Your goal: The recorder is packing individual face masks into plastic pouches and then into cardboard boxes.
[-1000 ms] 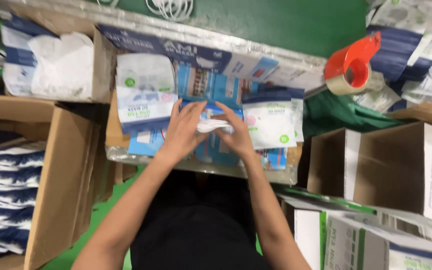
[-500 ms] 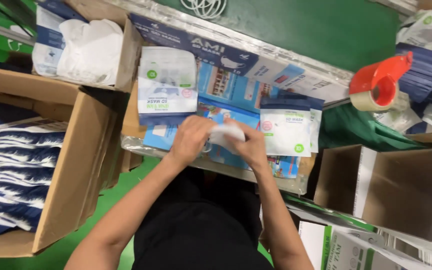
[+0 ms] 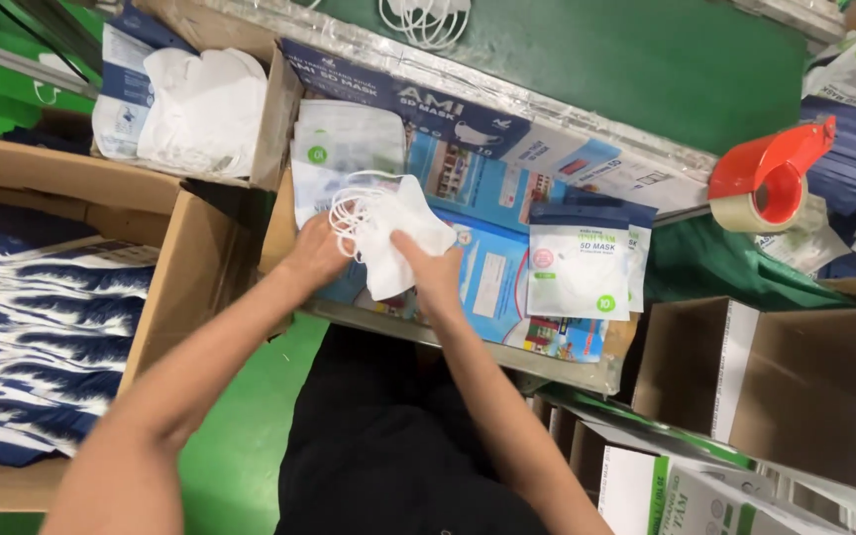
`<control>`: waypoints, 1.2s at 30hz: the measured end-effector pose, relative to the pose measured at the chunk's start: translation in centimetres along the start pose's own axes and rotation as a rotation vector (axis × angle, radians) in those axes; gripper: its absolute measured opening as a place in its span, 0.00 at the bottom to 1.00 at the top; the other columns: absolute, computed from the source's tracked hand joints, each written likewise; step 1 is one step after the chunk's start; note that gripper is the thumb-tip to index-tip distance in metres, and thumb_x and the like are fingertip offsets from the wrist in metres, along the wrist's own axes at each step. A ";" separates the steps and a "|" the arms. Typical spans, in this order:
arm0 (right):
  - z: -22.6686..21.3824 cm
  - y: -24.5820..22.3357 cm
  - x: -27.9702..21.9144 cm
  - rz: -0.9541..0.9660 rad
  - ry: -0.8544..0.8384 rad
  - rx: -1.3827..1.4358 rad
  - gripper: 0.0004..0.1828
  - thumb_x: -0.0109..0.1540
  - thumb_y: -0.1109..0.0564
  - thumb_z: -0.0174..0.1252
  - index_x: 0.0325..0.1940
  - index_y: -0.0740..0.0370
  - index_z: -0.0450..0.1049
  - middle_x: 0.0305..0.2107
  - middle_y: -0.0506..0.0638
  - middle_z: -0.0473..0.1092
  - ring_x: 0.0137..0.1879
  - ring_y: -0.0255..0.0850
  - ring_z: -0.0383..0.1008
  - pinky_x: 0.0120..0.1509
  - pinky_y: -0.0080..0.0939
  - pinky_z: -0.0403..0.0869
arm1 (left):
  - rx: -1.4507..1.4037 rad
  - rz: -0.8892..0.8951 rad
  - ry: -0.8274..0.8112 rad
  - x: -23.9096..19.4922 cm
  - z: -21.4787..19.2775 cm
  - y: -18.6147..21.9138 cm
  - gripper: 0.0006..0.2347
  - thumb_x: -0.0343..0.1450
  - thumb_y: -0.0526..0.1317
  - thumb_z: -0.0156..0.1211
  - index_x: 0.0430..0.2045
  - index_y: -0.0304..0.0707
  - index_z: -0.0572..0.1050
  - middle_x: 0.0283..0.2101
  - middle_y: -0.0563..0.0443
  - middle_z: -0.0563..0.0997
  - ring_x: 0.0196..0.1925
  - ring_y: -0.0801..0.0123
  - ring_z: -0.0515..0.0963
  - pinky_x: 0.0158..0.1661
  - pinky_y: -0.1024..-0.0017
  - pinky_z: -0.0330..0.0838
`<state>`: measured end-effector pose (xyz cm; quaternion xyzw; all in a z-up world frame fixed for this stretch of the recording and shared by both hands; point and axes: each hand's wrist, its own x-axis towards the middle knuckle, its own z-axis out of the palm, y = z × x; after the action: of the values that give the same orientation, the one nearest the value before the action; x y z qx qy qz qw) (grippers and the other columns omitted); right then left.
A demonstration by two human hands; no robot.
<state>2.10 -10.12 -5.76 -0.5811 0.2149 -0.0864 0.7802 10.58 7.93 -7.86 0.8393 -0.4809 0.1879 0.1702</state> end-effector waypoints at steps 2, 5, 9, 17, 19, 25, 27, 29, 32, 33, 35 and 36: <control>0.9 -0.5 -0.1 -0.044 0.039 -0.005 0.25 0.56 0.63 0.69 0.56 0.74 0.74 0.45 0.56 0.78 0.46 0.41 0.79 0.50 0.41 0.78 | -0.087 -0.032 0.034 2.4 -2.9 1.8 0.09 0.61 0.31 0.61 0.34 0.34 0.80 0.39 0.42 0.81 0.37 0.53 0.80 0.36 0.60 0.77; -0.8 0.0 -0.3 -0.081 -0.009 0.087 0.24 0.57 0.62 0.68 0.56 0.71 0.74 0.46 0.55 0.78 0.48 0.39 0.79 0.52 0.39 0.78 | -0.184 -0.073 0.385 3.4 -5.6 5.4 0.08 0.61 0.31 0.63 0.31 0.28 0.76 0.39 0.38 0.79 0.40 0.48 0.80 0.38 0.62 0.76; -3.6 0.4 -1.0 -0.258 -0.027 -0.415 0.19 0.59 0.59 0.69 0.52 0.69 0.78 0.43 0.57 0.79 0.47 0.40 0.80 0.50 0.40 0.78 | -0.231 -0.271 0.373 3.4 -5.3 7.7 0.05 0.66 0.27 0.64 0.32 0.28 0.76 0.37 0.42 0.78 0.39 0.50 0.79 0.39 0.59 0.75; -5.8 0.4 -0.2 -0.250 0.227 -0.059 0.19 0.60 0.62 0.63 0.54 0.70 0.73 0.41 0.55 0.78 0.45 0.39 0.78 0.49 0.40 0.77 | -0.429 -0.130 0.465 5.6 -6.4 13.6 0.08 0.66 0.27 0.66 0.36 0.29 0.75 0.39 0.43 0.79 0.42 0.52 0.79 0.45 0.62 0.73; -5.9 -0.9 -0.2 -0.052 0.162 0.161 0.19 0.60 0.62 0.63 0.54 0.70 0.75 0.44 0.53 0.78 0.46 0.40 0.80 0.49 0.41 0.78 | -0.612 -0.757 0.846 4.4 -4.2 14.1 0.17 0.66 0.27 0.68 0.47 0.24 0.70 0.47 0.42 0.73 0.50 0.58 0.74 0.57 0.58 0.69; -3.6 -2.3 -4.8 -0.086 0.014 0.108 0.22 0.62 0.63 0.62 0.60 0.69 0.71 0.47 0.53 0.76 0.50 0.36 0.77 0.53 0.38 0.76 | -1.525 -1.233 0.830 4.3 0.2 13.7 0.17 0.69 0.26 0.63 0.53 0.24 0.74 0.53 0.45 0.81 0.51 0.66 0.81 0.54 0.66 0.76; -5.3 -0.1 -4.0 -0.068 -0.015 0.160 0.19 0.63 0.63 0.61 0.59 0.70 0.73 0.47 0.53 0.76 0.50 0.37 0.77 0.54 0.38 0.76 | -1.541 -1.189 0.826 4.3 0.0 13.7 0.15 0.70 0.27 0.63 0.52 0.23 0.74 0.52 0.45 0.81 0.50 0.67 0.81 0.52 0.68 0.77; -6.4 1.3 -3.2 -0.041 -0.047 0.216 0.17 0.65 0.63 0.60 0.58 0.70 0.74 0.47 0.54 0.77 0.50 0.37 0.77 0.55 0.38 0.76 | -1.548 -1.156 0.821 3.2 1.1 14.2 0.14 0.71 0.28 0.62 0.51 0.22 0.74 0.51 0.45 0.82 0.49 0.68 0.81 0.50 0.70 0.78; -7.6 -0.5 -2.2 -0.187 0.038 0.121 0.11 0.67 0.65 0.62 0.52 0.73 0.79 0.50 0.56 0.77 0.52 0.39 0.77 0.55 0.39 0.76 | -1.729 -1.146 0.318 2.4 0.8 16.0 0.11 0.75 0.32 0.61 0.48 0.22 0.76 0.45 0.46 0.80 0.44 0.68 0.77 0.43 0.71 0.70; -7.9 -2.6 -2.1 -0.423 0.083 -0.123 0.11 0.64 0.66 0.63 0.50 0.72 0.81 0.55 0.57 0.73 0.56 0.44 0.74 0.58 0.42 0.74 | -1.474 -0.949 -0.151 3.5 -1.8 16.6 0.10 0.75 0.34 0.61 0.47 0.26 0.78 0.41 0.42 0.83 0.42 0.63 0.79 0.44 0.68 0.74; -8.7 -6.7 -2.6 -0.661 0.123 -0.369 0.12 0.61 0.66 0.64 0.48 0.71 0.82 0.60 0.58 0.69 0.61 0.49 0.71 0.60 0.46 0.71 | -1.166 -0.725 -0.560 5.0 -6.1 16.8 0.09 0.75 0.36 0.62 0.46 0.30 0.80 0.37 0.38 0.85 0.41 0.57 0.82 0.45 0.66 0.78; -9.2 -8.7 -3.0 -0.682 0.024 -0.459 0.13 0.59 0.67 0.64 0.48 0.69 0.81 0.65 0.58 0.62 0.65 0.50 0.68 0.61 0.47 0.72 | -0.972 -0.523 -0.211 5.3 -7.6 16.4 0.10 0.73 0.35 0.62 0.47 0.32 0.79 0.43 0.40 0.84 0.47 0.56 0.83 0.49 0.64 0.77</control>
<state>-3.59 -19.64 1.00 -0.7769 0.0326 -0.2966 0.5544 -2.38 -0.33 3.08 0.7699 -0.3025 -0.1886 0.5294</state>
